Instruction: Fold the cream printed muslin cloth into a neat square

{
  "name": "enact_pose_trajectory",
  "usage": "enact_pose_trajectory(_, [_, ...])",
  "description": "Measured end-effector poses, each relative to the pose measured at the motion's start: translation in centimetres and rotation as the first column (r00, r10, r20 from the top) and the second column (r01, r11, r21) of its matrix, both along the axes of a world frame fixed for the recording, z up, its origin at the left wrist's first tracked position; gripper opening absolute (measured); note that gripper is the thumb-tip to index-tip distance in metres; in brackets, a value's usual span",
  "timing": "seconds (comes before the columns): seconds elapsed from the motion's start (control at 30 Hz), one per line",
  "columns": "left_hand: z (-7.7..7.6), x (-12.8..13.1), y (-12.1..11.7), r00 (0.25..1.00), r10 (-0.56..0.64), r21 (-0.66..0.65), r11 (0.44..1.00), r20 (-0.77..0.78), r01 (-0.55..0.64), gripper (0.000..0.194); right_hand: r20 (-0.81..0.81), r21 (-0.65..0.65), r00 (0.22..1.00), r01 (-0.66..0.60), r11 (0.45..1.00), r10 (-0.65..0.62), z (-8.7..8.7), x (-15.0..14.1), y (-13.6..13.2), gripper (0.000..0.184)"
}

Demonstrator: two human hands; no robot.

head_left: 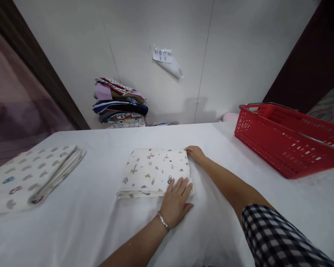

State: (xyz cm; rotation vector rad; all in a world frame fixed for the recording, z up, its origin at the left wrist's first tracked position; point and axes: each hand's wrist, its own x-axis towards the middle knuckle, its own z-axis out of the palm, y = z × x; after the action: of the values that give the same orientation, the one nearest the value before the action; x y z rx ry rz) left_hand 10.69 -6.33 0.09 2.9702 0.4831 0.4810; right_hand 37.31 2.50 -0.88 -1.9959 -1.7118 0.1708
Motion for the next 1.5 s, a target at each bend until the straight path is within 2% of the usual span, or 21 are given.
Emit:
enact_pose_trajectory(0.13, [0.1,0.0,0.0,1.000,-0.001,-0.008,1.000,-0.003,0.001,0.056,-0.190,0.011,0.981,0.037,0.999,-0.034,-0.2,-0.1,-0.1,0.027])
enact_pose_trajectory(0.23, [0.1,0.1,0.0,1.000,-0.004,-0.008,1.000,0.004,0.005,0.055,-0.367,-0.031,0.921,0.129,0.991,-0.131,0.6,0.0,-0.5,0.029])
enact_pose_trajectory(0.3, [0.1,0.1,0.0,1.000,-0.005,-0.005,1.000,0.006,0.005,0.055,-0.436,-0.066,0.879,0.181,0.981,-0.192,1.2,0.0,-1.1,0.023])
enact_pose_trajectory(0.37, [0.1,0.1,0.0,1.000,-0.007,-0.001,1.000,0.000,0.007,0.055,-0.517,-0.113,0.831,0.174,0.978,-0.208,1.6,-0.2,-1.8,0.017])
enact_pose_trajectory(0.47, [0.0,0.1,0.0,1.000,-0.002,-0.001,1.000,-0.001,0.002,0.055,-0.624,-0.181,0.753,0.121,0.976,-0.209,1.9,-1.0,-2.5,0.031])
enact_pose_trajectory(0.57, [-0.1,0.1,0.0,1.000,0.006,0.006,1.000,0.013,-0.006,0.056,-0.608,-0.202,0.766,0.105,0.974,-0.209,1.9,-1.9,-2.5,0.036])
enact_pose_trajectory(0.73, [-0.2,0.1,0.0,1.000,0.003,0.025,1.000,0.029,-0.004,0.057,-0.526,-0.202,0.826,0.111,0.973,-0.203,1.5,-2.7,-1.9,0.028])
enact_pose_trajectory(0.93, [-0.2,0.0,0.0,1.000,0.002,0.027,1.000,0.025,-0.003,0.057,-0.531,-0.209,0.818,0.126,0.970,-0.221,0.9,-2.8,-2.1,0.024])
enact_pose_trajectory(1.1, [-0.1,0.0,0.0,0.999,-0.005,0.008,1.000,0.039,0.005,0.056,-0.523,-0.242,0.821,0.114,0.963,-0.229,1.5,-3.0,-2.2,0.031])
enact_pose_trajectory(1.2, [-0.2,0.1,0.0,0.999,-0.003,-0.007,1.000,0.037,0.004,0.056,-0.477,-0.255,0.847,0.121,0.959,-0.234,1.9,-3.4,-2.1,0.037])
enact_pose_trajectory(1.4, [-0.2,0.1,-0.1,0.999,-0.006,-0.001,1.000,0.042,0.006,0.057,-0.426,-0.265,0.864,0.164,0.950,-0.268,1.1,-4.0,-2.4,0.035])
enact_pose_trajectory(1.5, [-0.2,0.1,-0.1,0.999,-0.004,-0.005,1.000,0.036,0.004,0.057,-0.390,-0.252,0.876,0.195,0.948,-0.284,2.0,-3.5,-2.5,0.034])
